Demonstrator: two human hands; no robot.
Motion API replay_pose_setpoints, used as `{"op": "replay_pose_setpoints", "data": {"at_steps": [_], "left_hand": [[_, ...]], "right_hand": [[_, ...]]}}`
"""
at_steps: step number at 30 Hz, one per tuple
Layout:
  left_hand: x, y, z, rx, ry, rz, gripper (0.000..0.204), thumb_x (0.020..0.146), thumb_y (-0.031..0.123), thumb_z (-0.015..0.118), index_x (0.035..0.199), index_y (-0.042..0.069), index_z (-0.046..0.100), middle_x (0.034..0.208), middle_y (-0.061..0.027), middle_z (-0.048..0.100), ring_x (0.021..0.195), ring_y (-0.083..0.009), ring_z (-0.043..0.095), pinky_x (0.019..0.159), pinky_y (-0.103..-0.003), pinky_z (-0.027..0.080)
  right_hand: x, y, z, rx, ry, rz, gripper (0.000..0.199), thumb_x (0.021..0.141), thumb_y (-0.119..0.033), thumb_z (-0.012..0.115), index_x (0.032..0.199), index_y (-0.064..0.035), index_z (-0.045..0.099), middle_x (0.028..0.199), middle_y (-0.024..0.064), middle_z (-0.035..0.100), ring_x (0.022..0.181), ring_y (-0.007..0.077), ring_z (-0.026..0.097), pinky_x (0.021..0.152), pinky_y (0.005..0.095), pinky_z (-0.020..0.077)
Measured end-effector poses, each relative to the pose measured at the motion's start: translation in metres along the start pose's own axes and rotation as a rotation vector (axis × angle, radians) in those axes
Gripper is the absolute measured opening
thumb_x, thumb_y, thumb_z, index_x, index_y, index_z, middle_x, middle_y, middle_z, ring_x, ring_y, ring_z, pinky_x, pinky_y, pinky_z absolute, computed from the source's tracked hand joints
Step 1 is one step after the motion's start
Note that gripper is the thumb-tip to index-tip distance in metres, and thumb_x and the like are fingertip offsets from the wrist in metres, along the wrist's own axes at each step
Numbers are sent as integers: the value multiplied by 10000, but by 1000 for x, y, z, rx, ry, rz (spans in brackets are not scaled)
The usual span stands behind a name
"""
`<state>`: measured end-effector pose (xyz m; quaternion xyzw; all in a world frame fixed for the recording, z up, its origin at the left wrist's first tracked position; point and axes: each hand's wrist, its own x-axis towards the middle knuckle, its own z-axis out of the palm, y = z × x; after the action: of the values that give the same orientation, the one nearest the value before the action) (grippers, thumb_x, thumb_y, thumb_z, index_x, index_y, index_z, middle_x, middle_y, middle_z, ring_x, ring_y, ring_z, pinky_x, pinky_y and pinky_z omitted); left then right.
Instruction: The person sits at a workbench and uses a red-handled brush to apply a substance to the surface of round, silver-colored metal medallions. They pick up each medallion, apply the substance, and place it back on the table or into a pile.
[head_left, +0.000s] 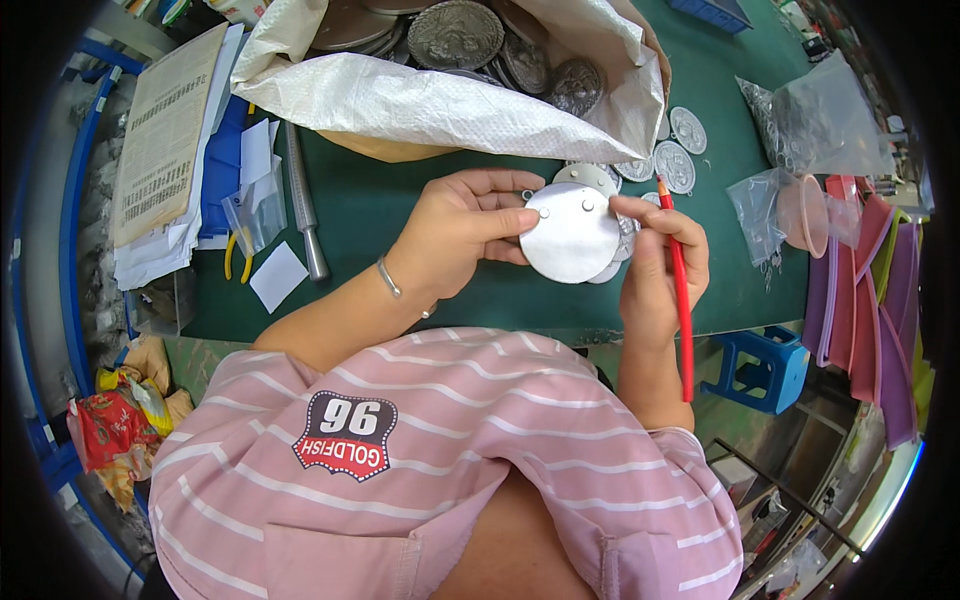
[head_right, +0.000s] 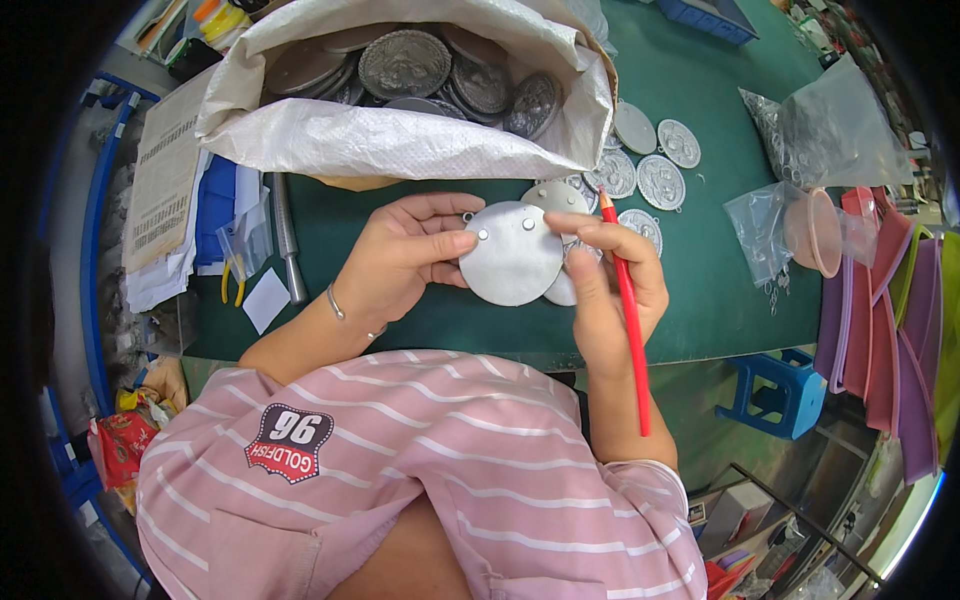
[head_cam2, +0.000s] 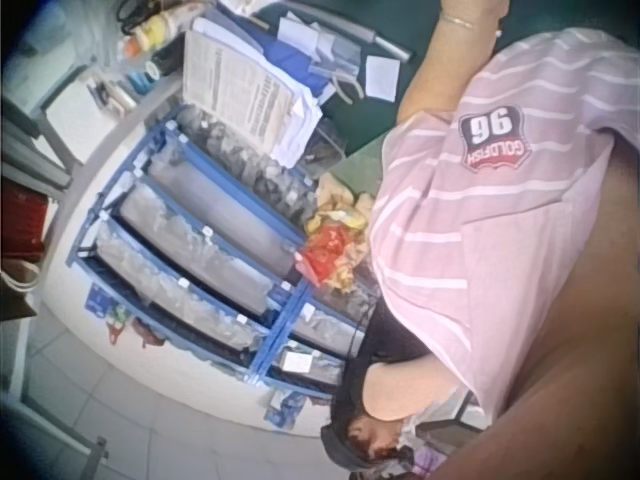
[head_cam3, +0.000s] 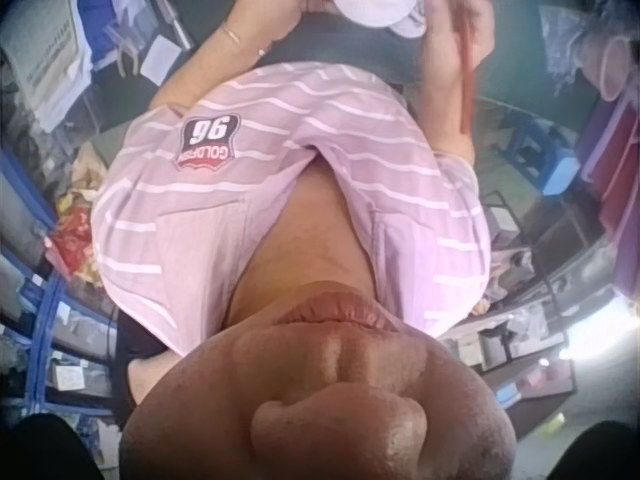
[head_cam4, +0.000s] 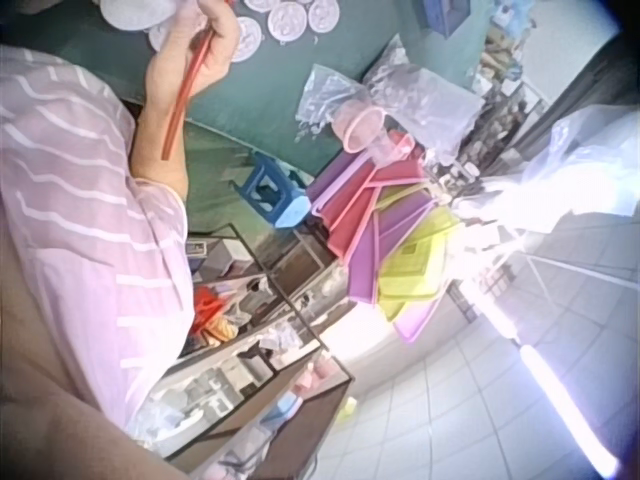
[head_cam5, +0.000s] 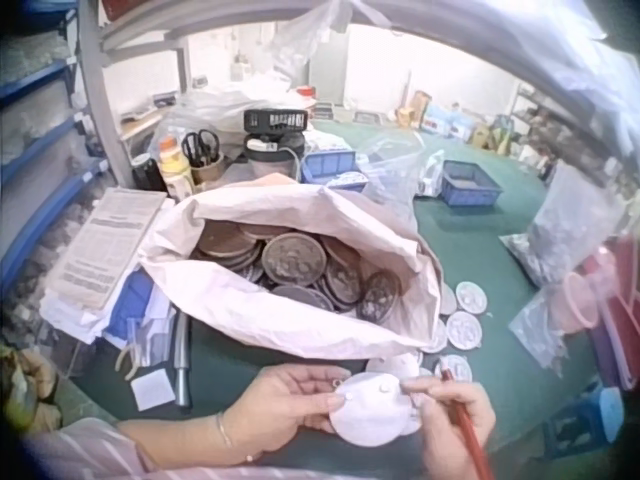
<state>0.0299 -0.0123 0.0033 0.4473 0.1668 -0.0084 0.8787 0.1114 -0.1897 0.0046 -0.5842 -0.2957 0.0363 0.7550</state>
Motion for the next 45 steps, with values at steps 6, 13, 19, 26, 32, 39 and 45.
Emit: {"op": "replay_pose_setpoints", "data": {"at_steps": [6,13,19,26,32,39,45], "left_hand": [[-1,2,1,-97,-7,-73,340,805,85,610,1106,-49,527,934,-128,615,802,-187,638,698,-292,550],[-3,-1,3,-159,-82,-51,286,871,85,492,1115,-60,521,1018,-182,606,904,-235,631,762,-324,540],[-6,0,8,-162,-105,29,267,879,92,483,1101,-53,515,993,-169,613,878,-226,637,769,-331,540],[-7,5,11,-180,-128,37,264,862,78,527,1099,-39,519,973,-136,617,844,-189,636,728,-306,539],[-7,-4,12,-91,-73,27,275,773,32,655,1034,-30,595,936,-93,630,781,-136,609,686,-237,502],[-8,-11,15,157,-31,304,168,744,-25,665,904,-67,635,862,-74,627,779,-112,607,694,-228,506],[-13,-12,21,121,-61,306,142,746,-43,659,880,-79,628,858,-61,611,783,-106,611,679,-206,500]], "right_hand": [[-2,8,-10,-113,-268,-141,641,551,-130,834,1008,-75,388,1158,244,530,1136,329,494,974,426,365],[-5,14,-14,12,-193,-213,688,528,-135,843,1010,-81,356,1159,281,506,1136,336,494,963,425,397],[-5,13,-15,76,-168,-232,683,529,-97,839,1011,-89,354,1166,300,492,1147,359,480,950,435,417],[-6,11,-15,44,-163,-269,664,529,-69,835,988,-83,356,1195,321,463,1151,384,470,948,452,412],[-7,5,-16,-238,-303,-366,610,593,-137,813,1044,-45,414,1188,311,482,1167,402,450,942,438,405],[6,-16,3,-316,-136,-536,305,900,-271,495,894,21,583,779,114,579,677,213,524,656,345,423],[5,-12,22,-296,-183,-440,46,796,-6,556,768,-25,526,688,76,564,579,198,503,619,321,397]]}}
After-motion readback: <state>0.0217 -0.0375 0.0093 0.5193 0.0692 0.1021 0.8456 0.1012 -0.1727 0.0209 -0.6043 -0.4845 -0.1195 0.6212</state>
